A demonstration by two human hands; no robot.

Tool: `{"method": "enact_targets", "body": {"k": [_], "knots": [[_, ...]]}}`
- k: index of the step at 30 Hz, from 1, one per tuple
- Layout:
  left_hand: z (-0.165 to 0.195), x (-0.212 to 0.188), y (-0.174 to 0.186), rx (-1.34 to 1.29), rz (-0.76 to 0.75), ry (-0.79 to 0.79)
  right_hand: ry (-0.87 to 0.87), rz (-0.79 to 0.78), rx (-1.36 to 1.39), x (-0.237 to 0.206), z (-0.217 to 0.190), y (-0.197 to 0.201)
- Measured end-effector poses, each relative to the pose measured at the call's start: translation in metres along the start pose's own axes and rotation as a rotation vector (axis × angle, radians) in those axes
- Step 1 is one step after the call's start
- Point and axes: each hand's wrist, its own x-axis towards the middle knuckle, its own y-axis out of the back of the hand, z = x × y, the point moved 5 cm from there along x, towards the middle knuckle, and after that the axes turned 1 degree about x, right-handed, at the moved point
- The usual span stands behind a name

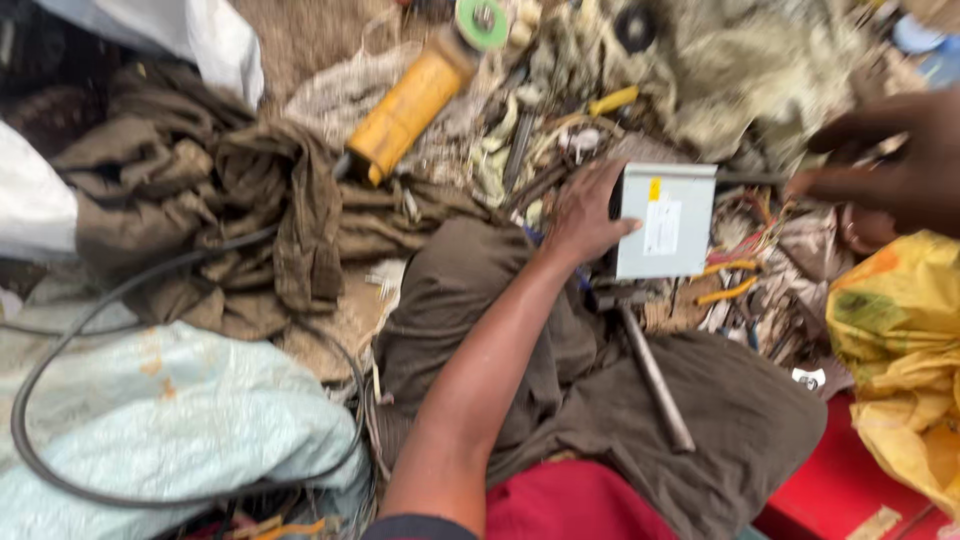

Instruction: The person uses a screwdriver to remove screws from a metal electronics casing, then opens it to reveal the internal circuit board and components. The person continues to manipulate the casing and internal parts.

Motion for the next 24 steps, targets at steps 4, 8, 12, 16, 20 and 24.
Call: {"method": "enact_targets", "body": {"k": [4,8,12,16,20,24], "knots": [[-0.009,0.0,-0.01,-0.027,-0.013,0.024,-0.261,-0.24,0.055,0.023,0.036,-0.032],[-0.008,0.001,-0.01,0.026,-0.017,-0.005,0.428,0.143,-0.561,0.03,0.038,-0.04],[0.002,-0.003,0.001,0.029,-0.025,-0.005,0.896,0.288,-1.074,0.001,0.006,-0.028],[0.008,-0.004,0.006,0.001,-0.017,0.0,0.641,0.38,-0.285,-0.023,-0.043,0.027],[0.001,-0.004,-0.003,0.011,-0.002,-0.014,-0.346,-0.262,0.125,0.006,-0.002,-0.003],[-0.005,-0.001,-0.011,0.039,0.001,0.012,0.082,-0.043,-0.182,0.025,0.03,-0.035]]}}
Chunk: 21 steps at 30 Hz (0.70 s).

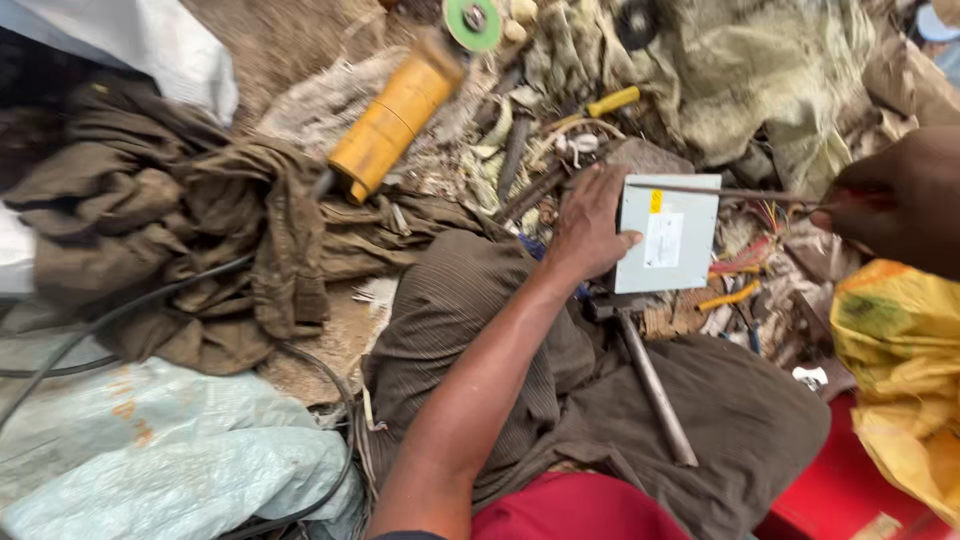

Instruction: The person uses a screwdriver to remove screws from a metal electronics casing, then opens it to reveal the internal circuit board and components. The person continues to manipulate the casing and internal parts.

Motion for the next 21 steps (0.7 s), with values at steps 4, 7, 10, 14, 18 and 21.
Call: {"method": "enact_targets", "body": {"k": [4,7,10,14,18,21], "knots": [[0.01,0.004,0.008,0.029,-0.038,0.005,0.201,0.21,-0.34,-0.014,0.001,-0.011],[0.019,0.003,0.022,0.015,-0.029,0.001,0.372,0.379,-0.439,-0.033,-0.036,0.018],[0.016,-0.001,0.028,-0.099,-0.043,0.074,0.353,0.492,-0.111,-0.04,-0.057,0.063],[0.006,-0.002,0.024,-0.041,-0.018,0.085,0.352,0.596,1.141,-0.024,-0.045,0.074],[-0.004,0.0,0.019,-0.05,0.001,0.05,0.635,0.828,1.761,-0.002,-0.04,-0.002],[-0.01,-0.003,0.019,0.007,-0.032,0.089,0.727,0.881,1.911,0.018,-0.023,-0.039]]}}
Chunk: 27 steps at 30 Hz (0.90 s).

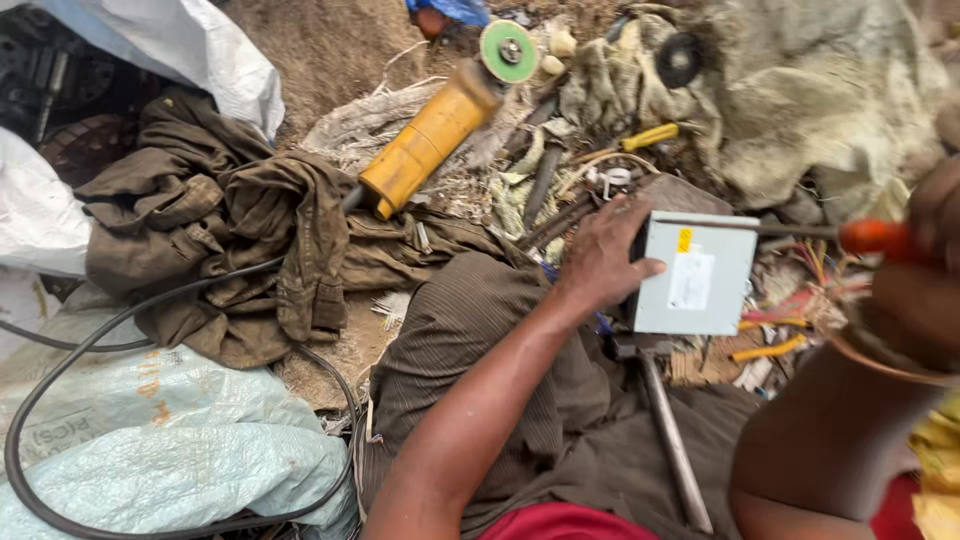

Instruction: The person uses a screwdriver to remove screws from a metal electronics casing, then opens it to reveal the internal circuit board and components. The person continues to manipulate the casing and internal parts.

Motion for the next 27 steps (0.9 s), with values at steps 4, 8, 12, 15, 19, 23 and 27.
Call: {"method": "enact_targets", "body": {"k": [4,8,12,15,19,23,27], "knots": [[0.008,-0.001,0.006,0.016,0.024,-0.085,-0.109,-0.215,-0.024,0.012,-0.007,0.008],[0.005,0.005,0.004,0.066,-0.015,-0.009,-0.068,-0.154,-0.057,-0.008,-0.018,0.005],[-0.001,0.004,0.0,0.081,0.014,-0.043,0.049,0.085,0.048,-0.034,0.009,0.012],[-0.003,0.004,0.0,0.069,0.022,-0.054,0.042,0.016,0.134,-0.015,0.018,0.011],[0.006,0.004,0.013,0.038,0.05,-0.087,-0.139,-0.324,0.022,0.029,-0.004,-0.003],[0.011,0.003,0.019,0.047,-0.006,-0.045,-0.092,-0.242,-0.035,0.006,-0.02,0.002],[0.005,0.001,0.011,0.066,-0.012,-0.045,0.039,0.05,0.072,-0.044,0.01,0.022]]}}
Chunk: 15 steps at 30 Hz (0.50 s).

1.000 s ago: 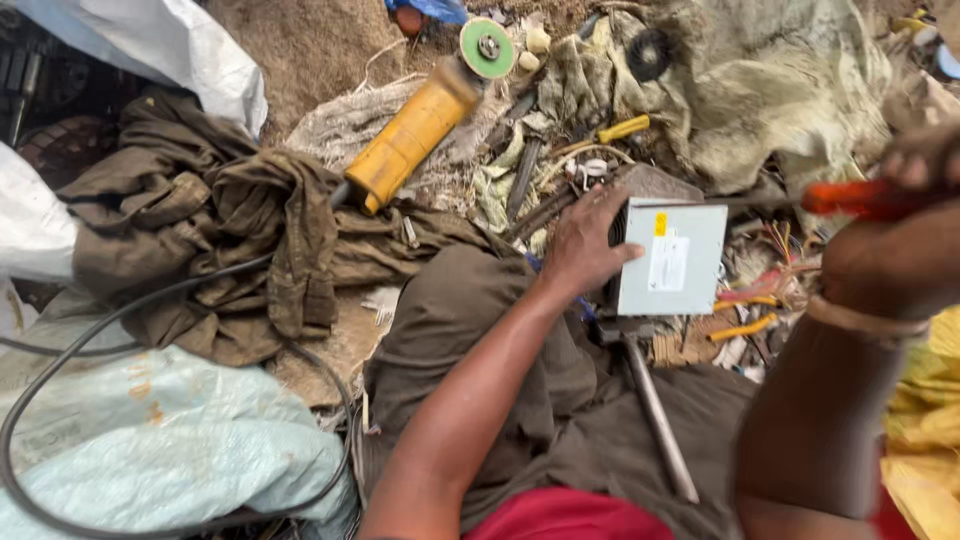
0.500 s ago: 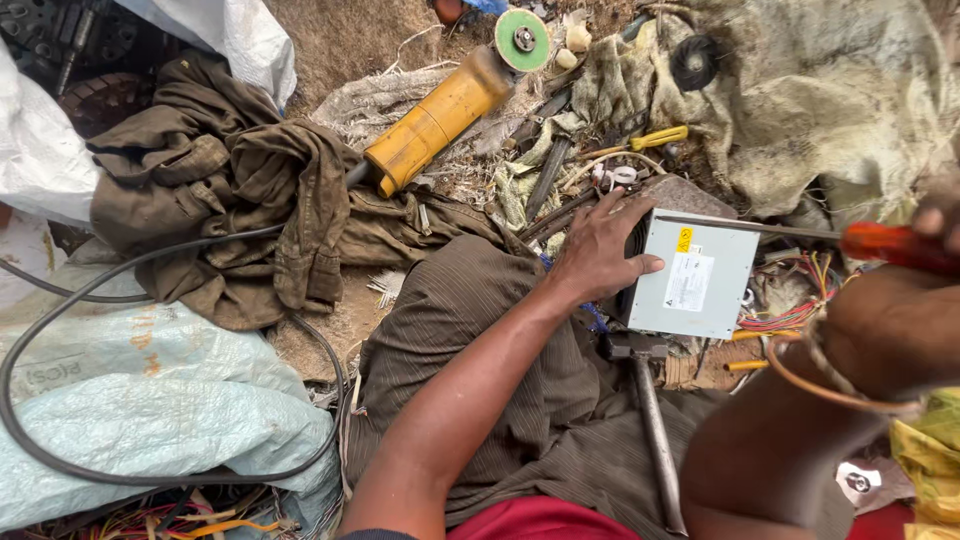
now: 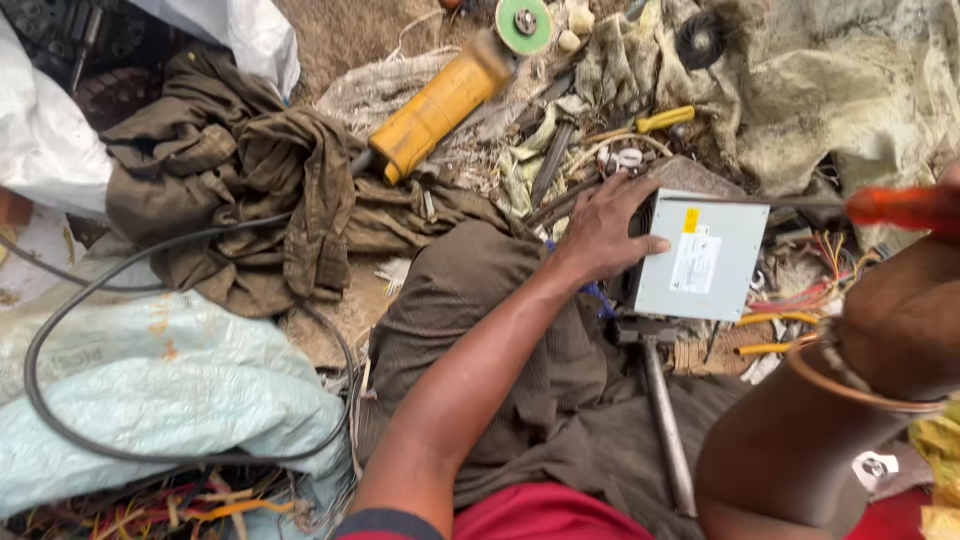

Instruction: The person uses a screwdriver to remove screws from a metal electronics casing, then opens it to reveal the internal circuit board and components. The person continues to manipulate the casing and internal parts.

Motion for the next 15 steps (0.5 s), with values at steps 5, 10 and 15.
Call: {"method": "enact_targets", "body": {"k": [5,10,15], "knots": [[-0.006,0.002,-0.002,-0.013,0.031,-0.036,-0.019,-0.062,0.113,0.03,0.012,-0.009],[-0.003,0.008,-0.001,-0.018,-0.05,0.028,-0.122,-0.294,0.037,0.076,-0.01,-0.022],[-0.006,0.009,-0.009,-0.011,-0.024,0.0,0.0,-0.009,0.077,0.042,0.001,-0.003]]}}
